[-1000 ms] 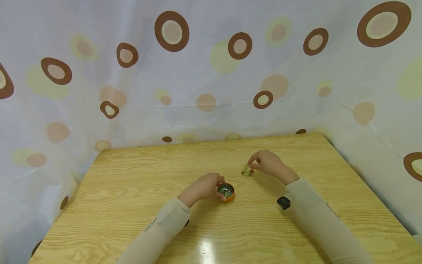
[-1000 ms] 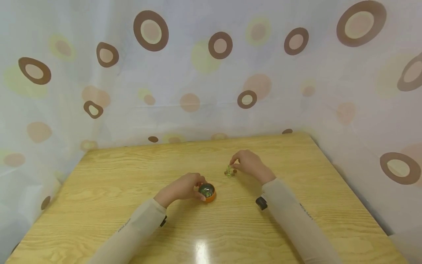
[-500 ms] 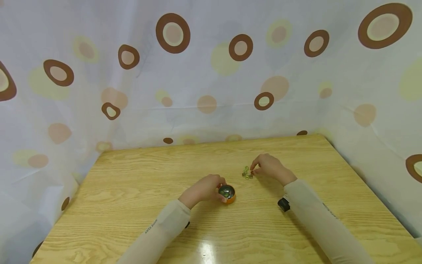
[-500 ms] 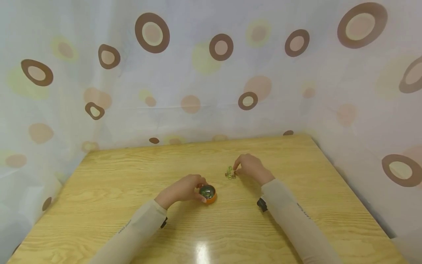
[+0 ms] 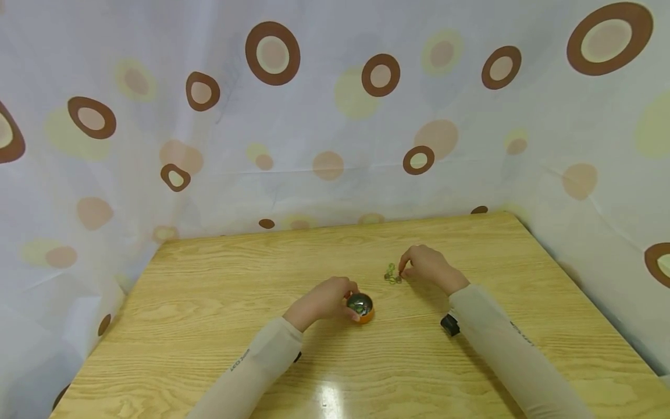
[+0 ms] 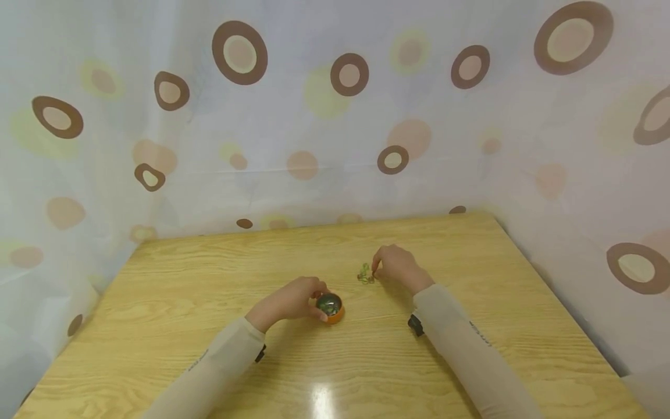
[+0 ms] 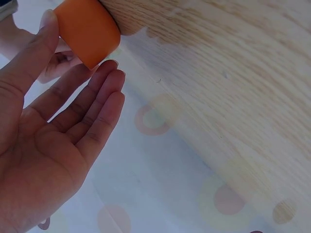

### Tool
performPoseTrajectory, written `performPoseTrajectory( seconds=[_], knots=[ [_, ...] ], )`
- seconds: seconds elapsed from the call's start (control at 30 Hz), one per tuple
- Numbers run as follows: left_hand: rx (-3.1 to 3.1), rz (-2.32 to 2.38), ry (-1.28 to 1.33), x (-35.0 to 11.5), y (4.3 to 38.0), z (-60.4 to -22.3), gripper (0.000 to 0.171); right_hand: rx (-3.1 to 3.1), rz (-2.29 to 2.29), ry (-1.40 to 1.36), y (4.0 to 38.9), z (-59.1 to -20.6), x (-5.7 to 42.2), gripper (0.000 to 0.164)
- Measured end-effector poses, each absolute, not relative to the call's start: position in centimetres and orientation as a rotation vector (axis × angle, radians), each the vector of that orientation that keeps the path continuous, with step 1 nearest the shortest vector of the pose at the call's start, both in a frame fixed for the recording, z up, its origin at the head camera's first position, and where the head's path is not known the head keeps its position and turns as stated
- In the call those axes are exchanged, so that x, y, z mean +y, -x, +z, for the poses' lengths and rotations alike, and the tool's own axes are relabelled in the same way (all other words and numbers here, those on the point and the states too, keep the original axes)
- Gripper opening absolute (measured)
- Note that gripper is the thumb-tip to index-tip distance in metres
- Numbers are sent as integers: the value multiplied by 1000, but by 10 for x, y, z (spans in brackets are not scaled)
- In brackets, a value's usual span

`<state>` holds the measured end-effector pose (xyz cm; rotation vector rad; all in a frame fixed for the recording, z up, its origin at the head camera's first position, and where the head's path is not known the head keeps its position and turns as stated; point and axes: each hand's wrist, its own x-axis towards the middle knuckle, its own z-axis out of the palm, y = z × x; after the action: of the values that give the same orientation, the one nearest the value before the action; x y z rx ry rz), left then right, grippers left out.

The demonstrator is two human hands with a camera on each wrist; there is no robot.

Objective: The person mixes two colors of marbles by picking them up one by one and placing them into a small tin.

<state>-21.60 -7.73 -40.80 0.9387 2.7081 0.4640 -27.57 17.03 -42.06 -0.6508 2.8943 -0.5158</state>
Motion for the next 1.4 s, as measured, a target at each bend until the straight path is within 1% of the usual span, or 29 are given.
performPoseTrajectory(
  seconds=[0.33,0.5,0.67,0.83,1.03,1.27,1.4],
  knots=[
    [2699,476,-935,-77,217,-410,44,2928,-522,696,272,-417,171,6],
    [2702,476,-936,-77,218,-409,43,2868,-676,829,267,-408,165,8],
    [2708,467,-951,-77,220,-409,42,2707,-859,963,256,-400,148,10],
    [2700,479,-949,-78,220,-409,40,2663,-879,1075,243,-397,131,10],
    [2685,492,-947,-78,219,-409,39,2676,-799,1179,230,-399,117,11],
    [2688,501,-968,-79,218,-410,38,2655,-777,1163,222,-400,112,13],
    [2699,476,-980,-78,219,-411,39,2672,-796,1149,224,-399,115,14]
  ],
)
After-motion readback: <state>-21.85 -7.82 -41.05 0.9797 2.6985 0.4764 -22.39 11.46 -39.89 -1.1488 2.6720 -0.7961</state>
